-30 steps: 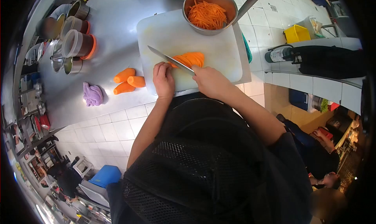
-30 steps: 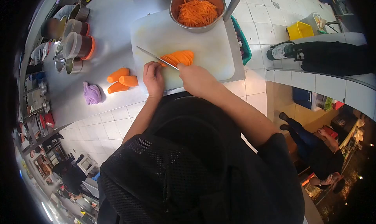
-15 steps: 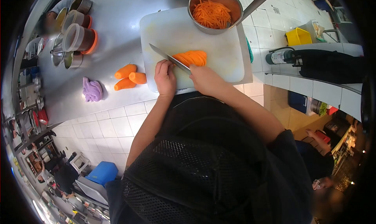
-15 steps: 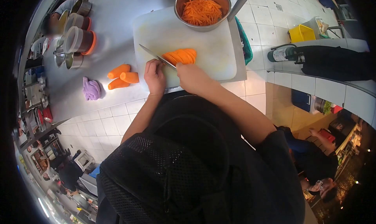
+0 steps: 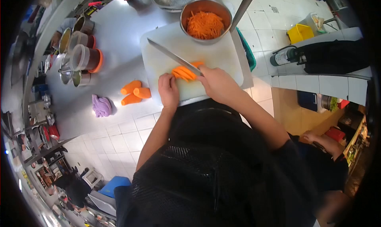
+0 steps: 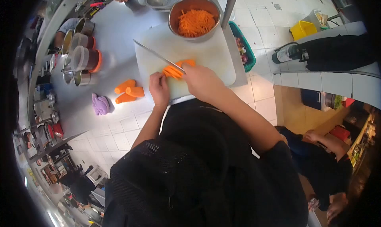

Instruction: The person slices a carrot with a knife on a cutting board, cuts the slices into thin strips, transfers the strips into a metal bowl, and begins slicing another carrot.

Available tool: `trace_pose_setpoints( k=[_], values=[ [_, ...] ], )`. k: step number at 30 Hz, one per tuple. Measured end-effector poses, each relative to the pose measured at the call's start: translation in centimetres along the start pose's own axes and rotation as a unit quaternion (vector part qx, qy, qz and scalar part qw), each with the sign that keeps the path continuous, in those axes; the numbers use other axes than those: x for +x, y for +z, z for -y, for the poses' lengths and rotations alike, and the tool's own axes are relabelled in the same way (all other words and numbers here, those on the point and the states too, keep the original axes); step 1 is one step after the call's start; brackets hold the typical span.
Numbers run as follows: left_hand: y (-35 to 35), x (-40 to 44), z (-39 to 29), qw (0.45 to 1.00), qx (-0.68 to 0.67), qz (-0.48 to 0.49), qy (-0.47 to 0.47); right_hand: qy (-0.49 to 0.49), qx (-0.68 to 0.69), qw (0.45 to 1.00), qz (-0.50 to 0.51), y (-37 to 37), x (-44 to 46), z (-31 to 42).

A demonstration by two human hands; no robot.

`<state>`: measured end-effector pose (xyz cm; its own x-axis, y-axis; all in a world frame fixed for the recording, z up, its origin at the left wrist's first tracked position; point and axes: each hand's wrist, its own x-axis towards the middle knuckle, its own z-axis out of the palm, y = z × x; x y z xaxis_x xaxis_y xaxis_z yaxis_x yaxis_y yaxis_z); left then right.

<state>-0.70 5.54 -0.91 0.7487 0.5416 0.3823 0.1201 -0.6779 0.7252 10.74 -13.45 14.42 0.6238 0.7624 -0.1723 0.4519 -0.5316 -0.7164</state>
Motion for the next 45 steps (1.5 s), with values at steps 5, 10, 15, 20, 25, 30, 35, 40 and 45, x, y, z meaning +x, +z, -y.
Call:
trace_pose_setpoints(
  k=[5,10,15,20,25,30,35,40,45],
  values=[
    [0.1,-0.1,-0.5,0.999,0.01,0.006,-0.039,-0.034,-0.128,0.985,-0.107,-1.4,-1.4,-2.5],
    [-0.2,0.2,-0.8,0.998,0.055,0.026,0.0,-0.024,-0.095,0.989,-0.115,0.0,-0.8,-7.2],
    [-0.9,2.1,-4.7,0.981,0.109,0.152,0.045,0.023,-0.013,0.997,-0.071,-1.0,-0.7,-10.3],
    [-0.2,3.6,-5.2,0.94,0.199,0.266,0.085,0.061,0.013,0.998,-0.027,-0.3,-1.3,-13.0],
    [0.8,3.4,-2.9,0.945,0.173,0.246,0.126,0.092,-0.016,0.994,-0.049,-0.6,-1.4,-11.9],
    [2.0,3.8,-7.3,0.962,0.134,0.215,0.102,0.097,-0.03,0.994,-0.032,-0.8,-1.6,-11.3],
    [4.5,3.3,-6.2,0.95,0.213,0.213,0.084,0.071,-0.07,0.993,-0.066,-0.6,-1.8,-11.0],
    [3.9,3.8,-5.9,0.949,0.2,0.215,0.112,0.072,-0.066,0.995,-0.028,-1.3,-1.3,-10.9],
    [3.6,3.5,-6.0,0.946,0.182,0.238,0.125,0.055,-0.092,0.994,0.019,-1.8,-2.0,-11.0]
  ],
)
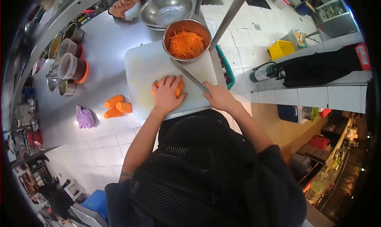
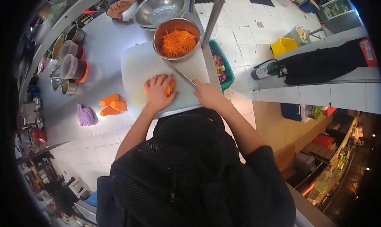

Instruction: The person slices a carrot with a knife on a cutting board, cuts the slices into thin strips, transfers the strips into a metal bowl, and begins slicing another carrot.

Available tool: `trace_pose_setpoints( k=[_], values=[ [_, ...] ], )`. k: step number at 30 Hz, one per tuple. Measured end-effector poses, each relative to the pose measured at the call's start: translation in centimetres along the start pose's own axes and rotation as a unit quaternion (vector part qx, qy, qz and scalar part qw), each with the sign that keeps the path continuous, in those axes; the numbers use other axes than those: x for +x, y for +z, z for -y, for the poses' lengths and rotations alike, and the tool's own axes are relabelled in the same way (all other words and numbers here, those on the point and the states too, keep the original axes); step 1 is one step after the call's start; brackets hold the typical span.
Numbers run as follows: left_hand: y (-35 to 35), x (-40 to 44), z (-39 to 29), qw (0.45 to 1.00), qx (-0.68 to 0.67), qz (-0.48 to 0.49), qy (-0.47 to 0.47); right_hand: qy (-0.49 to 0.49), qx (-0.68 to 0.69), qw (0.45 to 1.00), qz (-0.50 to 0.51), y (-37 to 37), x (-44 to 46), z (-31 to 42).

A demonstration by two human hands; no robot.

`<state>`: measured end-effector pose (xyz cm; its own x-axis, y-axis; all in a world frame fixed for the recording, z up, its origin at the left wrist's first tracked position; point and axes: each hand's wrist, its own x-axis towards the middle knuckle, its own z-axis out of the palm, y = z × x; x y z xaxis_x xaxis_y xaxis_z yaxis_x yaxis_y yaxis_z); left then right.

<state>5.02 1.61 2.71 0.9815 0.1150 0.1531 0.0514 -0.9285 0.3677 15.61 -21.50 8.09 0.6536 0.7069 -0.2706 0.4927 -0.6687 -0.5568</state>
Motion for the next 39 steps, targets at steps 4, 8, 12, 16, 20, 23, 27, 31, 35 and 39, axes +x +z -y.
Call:
trace_pose_setpoints(
  k=[4,8,12,16,20,23,27,31,35,39],
  values=[
    [-0.9,-0.4,0.4,0.995,-0.043,-0.089,0.023,-0.017,-0.009,1.0,0.018,0.2,-0.9,0.5],
    [0.7,-0.5,0.5,0.992,-0.08,-0.095,-0.036,-0.006,-0.022,0.998,0.055,-0.1,-1.9,2.0],
    [1.7,-0.2,0.3,0.996,0.013,-0.084,-0.031,-0.045,-0.035,0.997,0.053,-0.2,-2.1,2.2],
    [1.9,-0.3,0.5,0.995,0.021,-0.09,-0.03,-0.038,-0.04,0.995,0.086,-3.2,-4.3,4.5],
    [2.2,-0.3,0.5,0.995,0.025,-0.091,-0.039,-0.04,-0.02,0.998,0.046,1.2,-1.5,2.1],
    [1.9,-0.3,0.5,0.995,0.014,-0.099,-0.03,-0.041,-0.015,0.998,0.052,0.4,-0.4,3.6],
    [2.4,-0.3,0.5,0.993,0.005,-0.114,-0.039,-0.033,-0.022,0.996,0.084,-1.2,-2.0,4.3],
    [2.5,-0.1,0.7,0.993,0.022,-0.108,-0.041,-0.06,0.012,0.997,0.044,1.4,1.3,3.7],
    [2.7,-0.4,0.7,0.993,0.004,-0.106,-0.044,-0.058,-0.002,0.997,0.057,-1.3,-1.3,4.6],
    [2.8,-0.3,0.8,0.993,0.02,-0.11,-0.043,-0.038,0.019,0.998,0.056,2.0,0.8,3.8]
  ],
)
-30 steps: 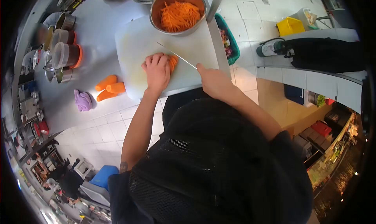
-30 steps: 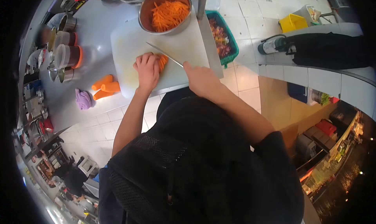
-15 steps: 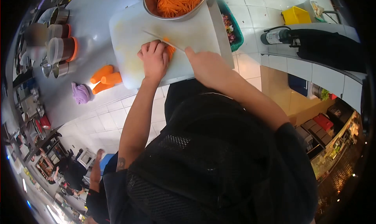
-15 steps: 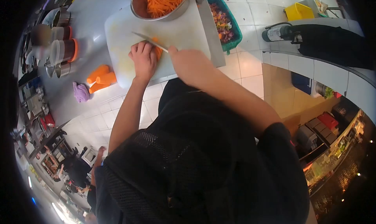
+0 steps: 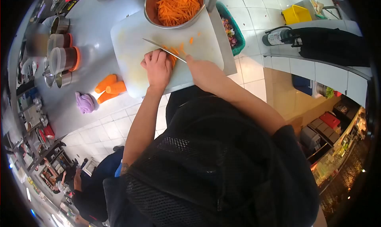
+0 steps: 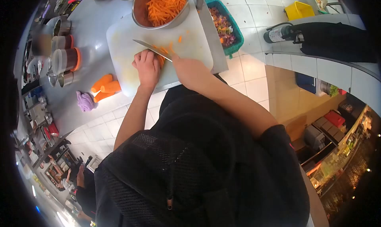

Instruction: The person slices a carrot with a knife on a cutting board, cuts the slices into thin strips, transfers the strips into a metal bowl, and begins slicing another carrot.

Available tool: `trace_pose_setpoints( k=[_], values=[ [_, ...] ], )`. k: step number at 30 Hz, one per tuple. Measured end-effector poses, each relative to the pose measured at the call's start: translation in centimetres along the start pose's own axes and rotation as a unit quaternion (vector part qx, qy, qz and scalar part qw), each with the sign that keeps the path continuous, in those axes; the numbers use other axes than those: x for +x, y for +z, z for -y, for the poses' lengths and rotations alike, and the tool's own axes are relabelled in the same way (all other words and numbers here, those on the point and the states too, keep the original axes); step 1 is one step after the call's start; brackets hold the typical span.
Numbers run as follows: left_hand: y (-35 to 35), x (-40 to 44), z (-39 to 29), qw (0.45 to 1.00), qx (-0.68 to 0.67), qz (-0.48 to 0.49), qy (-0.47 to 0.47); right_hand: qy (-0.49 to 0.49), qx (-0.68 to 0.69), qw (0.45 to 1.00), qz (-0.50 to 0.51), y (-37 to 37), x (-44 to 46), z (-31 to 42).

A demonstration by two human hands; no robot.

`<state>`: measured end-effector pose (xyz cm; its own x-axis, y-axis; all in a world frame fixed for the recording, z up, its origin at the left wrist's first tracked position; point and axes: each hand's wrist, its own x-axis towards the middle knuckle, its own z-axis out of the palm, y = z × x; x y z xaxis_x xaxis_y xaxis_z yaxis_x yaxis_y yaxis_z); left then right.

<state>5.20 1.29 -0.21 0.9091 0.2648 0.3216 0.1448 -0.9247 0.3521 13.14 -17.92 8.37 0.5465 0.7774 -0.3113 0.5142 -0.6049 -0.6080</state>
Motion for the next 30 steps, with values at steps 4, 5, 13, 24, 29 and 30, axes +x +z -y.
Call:
trace_pose_setpoints(
  k=[4,5,13,24,29,30],
  values=[
    [-0.1,0.2,-0.2,1.0,-0.01,0.0,0.0,-0.034,0.014,0.999,-0.009,-3.1,-1.5,1.6],
    [-0.3,-0.1,-0.2,1.0,-0.018,0.009,-0.01,-0.032,0.015,0.999,-0.008,-3.0,-2.4,1.5],
    [-0.1,-0.4,-0.1,1.0,0.0,-0.003,0.005,0.009,0.038,0.999,0.0,-2.2,-0.9,2.0],
    [0.0,0.0,-0.3,1.0,-0.012,-0.01,-0.011,-0.037,0.067,0.996,-0.039,-2.0,-0.1,1.5],
    [0.4,-0.2,0.2,1.0,0.007,-0.005,-0.011,0.007,0.052,0.996,-0.072,3.3,2.0,0.1],
    [0.3,0.1,0.3,1.0,0.008,-0.007,-0.004,0.007,0.054,0.995,-0.079,3.1,3.5,0.3]
  ],
)
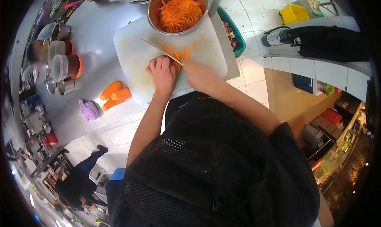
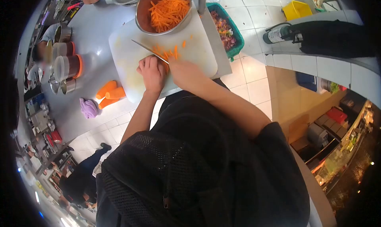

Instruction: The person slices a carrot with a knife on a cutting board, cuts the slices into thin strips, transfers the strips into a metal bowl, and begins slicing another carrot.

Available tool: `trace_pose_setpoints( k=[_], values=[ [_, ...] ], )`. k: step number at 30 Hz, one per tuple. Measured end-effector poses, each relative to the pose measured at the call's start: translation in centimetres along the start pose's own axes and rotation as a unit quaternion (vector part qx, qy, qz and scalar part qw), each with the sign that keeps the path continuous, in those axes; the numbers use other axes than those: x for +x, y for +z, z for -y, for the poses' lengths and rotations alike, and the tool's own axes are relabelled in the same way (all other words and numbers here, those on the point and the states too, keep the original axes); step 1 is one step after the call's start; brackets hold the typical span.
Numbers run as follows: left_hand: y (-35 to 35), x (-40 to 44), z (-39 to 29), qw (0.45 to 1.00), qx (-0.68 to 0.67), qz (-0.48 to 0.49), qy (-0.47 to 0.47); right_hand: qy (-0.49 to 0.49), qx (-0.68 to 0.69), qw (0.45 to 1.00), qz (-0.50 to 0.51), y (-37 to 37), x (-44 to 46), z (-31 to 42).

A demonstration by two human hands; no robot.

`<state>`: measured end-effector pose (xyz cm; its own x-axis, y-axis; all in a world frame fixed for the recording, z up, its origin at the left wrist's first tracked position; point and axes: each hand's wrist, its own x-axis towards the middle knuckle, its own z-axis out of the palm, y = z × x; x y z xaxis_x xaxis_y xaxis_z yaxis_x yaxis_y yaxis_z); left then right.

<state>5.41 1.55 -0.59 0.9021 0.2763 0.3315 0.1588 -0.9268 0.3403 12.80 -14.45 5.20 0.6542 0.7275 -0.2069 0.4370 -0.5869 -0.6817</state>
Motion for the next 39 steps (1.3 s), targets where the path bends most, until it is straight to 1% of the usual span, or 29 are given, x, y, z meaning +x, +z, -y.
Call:
trace_pose_setpoints(
  k=[3,5,6,8,9,11,12,14,15,17,18,20,21,23,24,26,27,29,30,32,33,35,36,39],
  values=[
    [0.0,0.0,-0.7,1.0,-0.017,-0.009,0.005,-0.024,0.031,0.999,-0.017,-0.4,0.9,0.2],
    [-0.4,-0.2,-0.5,1.0,-0.008,0.004,-0.003,-0.008,0.029,0.999,0.02,-0.3,1.0,0.1],
    [-0.7,-0.2,-0.3,1.0,-0.004,-0.004,0.001,-0.015,0.028,0.999,0.014,-0.2,0.2,-0.5],
    [-1.1,-0.1,-0.3,0.996,-0.087,0.002,-0.011,-0.063,0.016,0.998,-0.02,-0.5,-2.8,-3.1],
    [-1.3,-0.1,-0.1,0.996,-0.086,-0.004,-0.013,-0.067,0.013,0.997,-0.019,-1.7,-3.3,-3.0],
    [-1.7,-0.6,0.4,0.987,-0.145,-0.072,-0.003,0.048,-0.022,0.997,0.064,-4.6,-4.1,-1.9],
    [-1.9,-0.9,0.6,0.987,-0.145,-0.074,-0.007,0.046,-0.024,0.996,0.068,-4.8,-4.2,-1.6],
    [-2.2,-1.2,1.2,0.991,-0.108,-0.077,-0.009,0.032,-0.039,0.998,0.034,-5.0,-3.8,-0.8],
    [-2.4,-1.4,1.2,0.991,-0.106,-0.078,-0.013,0.029,-0.039,0.998,0.037,-4.9,-4.0,-0.4],
    [-2.0,-1.3,0.7,0.995,-0.1,-0.022,0.014,0.023,-0.037,0.998,0.049,-4.7,-4.4,0.2],
    [-1.9,-1.3,0.3,0.994,-0.104,-0.02,0.011,0.027,-0.038,0.998,0.052,-4.3,-4.4,-0.1],
    [-1.8,-1.2,0.0,0.997,-0.078,-0.003,-0.015,-0.005,-0.057,0.998,0.04,-3.1,-4.0,-0.8],
    [-1.7,-1.2,0.0,0.997,-0.079,-0.001,-0.021,-0.005,-0.057,0.997,0.046,-3.4,-4.1,-0.2],
    [-1.5,-1.3,0.3,0.997,-0.071,0.004,-0.014,-0.036,-0.074,0.995,0.048,-5.2,-4.8,2.5],
    [-1.5,-1.4,0.3,0.997,-0.073,0.008,-0.017,-0.033,-0.073,0.995,0.053,-5.7,-5.2,3.4],
    [-1.2,-1.4,0.2,0.997,-0.061,0.02,-0.035,-0.011,-0.092,0.99,0.102,-6.6,-6.2,4.9],
    [-1.1,-1.4,0.2,0.997,-0.064,0.022,-0.038,-0.008,-0.093,0.99,0.106,-7.1,-6.9,5.4],
    [-1.1,-1.3,0.3,0.997,-0.069,0.017,-0.033,0.026,-0.086,0.987,0.133,-7.8,-7.9,5.8],
    [-1.2,-1.1,0.4,0.997,-0.068,0.019,-0.035,0.026,-0.086,0.987,0.136,-6.4,-7.2,4.8],
    [-1.4,-1.2,0.2,0.997,-0.069,0.018,-0.028,0.007,-0.072,0.995,0.069,-1.9,-5.5,1.7],
    [-1.2,-1.4,0.1,0.997,-0.069,0.018,-0.026,0.007,-0.072,0.995,0.067,-1.0,-4.3,1.1],
    [-1.0,-1.2,0.5,0.998,-0.049,0.02,-0.024,-0.035,-0.127,0.991,0.014,-0.2,-1.7,0.8],
    [-1.4,-1.5,0.5,0.998,-0.05,0.027,-0.017,-0.028,-0.122,0.992,0.011,-0.7,-2.2,1.6],
    [-1.4,-1.3,0.2,0.997,-0.073,0.022,-0.029,-0.038,-0.104,0.992,0.057,-4.7,-4.2,4.4]
  ],
)
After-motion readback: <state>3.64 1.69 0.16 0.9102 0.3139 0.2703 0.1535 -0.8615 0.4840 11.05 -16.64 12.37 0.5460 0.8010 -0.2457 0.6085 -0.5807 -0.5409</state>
